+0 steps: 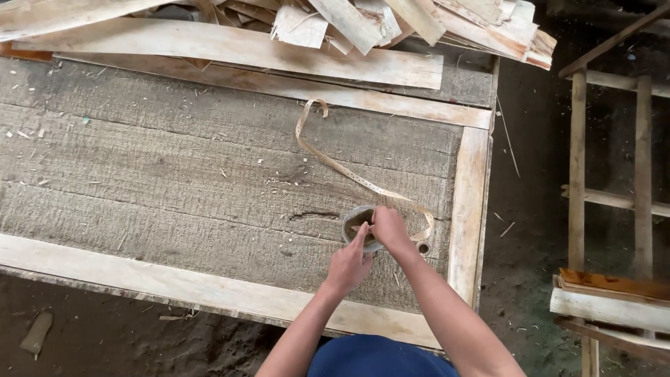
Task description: The person applies a paste-like substance from a small container onto the edges of a wooden frame using a thin wooden stick. They repeatedly dip the stick into the container and spread the substance along the frame's edges.
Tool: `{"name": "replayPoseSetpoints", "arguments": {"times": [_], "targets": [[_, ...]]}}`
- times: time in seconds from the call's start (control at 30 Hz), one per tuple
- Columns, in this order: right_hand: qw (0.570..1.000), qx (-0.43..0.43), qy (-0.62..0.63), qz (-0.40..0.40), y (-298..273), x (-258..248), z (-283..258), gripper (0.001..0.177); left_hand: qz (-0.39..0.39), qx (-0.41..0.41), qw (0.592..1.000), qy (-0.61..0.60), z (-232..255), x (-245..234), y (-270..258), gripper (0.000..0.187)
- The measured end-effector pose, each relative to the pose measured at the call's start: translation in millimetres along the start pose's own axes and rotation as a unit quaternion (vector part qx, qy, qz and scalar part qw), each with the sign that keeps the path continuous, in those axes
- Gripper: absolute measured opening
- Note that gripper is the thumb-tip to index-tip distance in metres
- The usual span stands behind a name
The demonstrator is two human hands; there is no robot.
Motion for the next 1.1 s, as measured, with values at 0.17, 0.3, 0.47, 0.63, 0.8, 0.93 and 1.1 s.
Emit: {"name": "replayPoseSetpoints", "arguments": {"times": [0.17, 0.3, 0.47, 0.63, 0.8, 0.93, 1.1], "targets": [[0.998, -0.015, -0.056, 0.005, 3.2, 4.5, -6.0, 0.026, -0.076, -0.026, 0.995, 0.051, -18.7, 26.3, 5.6, 0.084], [0.997, -0.023, -0.077, 0.013, -7.6, -4.7, -11.1, 0.028, -0.113, -0.025, 0.988, 0.101, -2.0, 13.3, 1.9, 0.089], [0.997, -0.025, -0.073, 0.007, -13.5, -6.4, -15.0, 0.022, -0.103, -0.026, 0.991, 0.076, -12.8, 33.5, 2.5, 0.091], [0.995, -0.015, -0.103, 0.0, -31.8, -15.8, -24.8, 0.021, -0.112, -0.032, 0.991, 0.063, -11.5, 35.3, 10.9, 0.096], [0.996, -0.025, -0.085, -0.005, -38.3, -20.7, -32.0, 0.022, -0.124, -0.053, 0.989, 0.066, -8.2, 27.7, 13.0, 0.099], [0.996, -0.01, -0.089, 0.0, -30.7, -12.3, -20.4, 0.021, -0.13, -0.053, 0.988, 0.066, -6.4, 27.1, 12.0, 0.103], [1.0, 0.012, -0.019, -0.008, -26.7, -11.7, 3.3, 0.014, -0.152, -0.079, 0.983, 0.072, 7.2, 14.1, 9.2, 0.102]]}}
Point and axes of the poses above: each hand's wrist, its own y-axis towards the middle knuckle, its own x-axis out of the palm, z = x × y, the point moved 8 cm from there along y, towards the middle knuckle, and after that the axes turned 13 degrees about x, right-handed, at the moved point
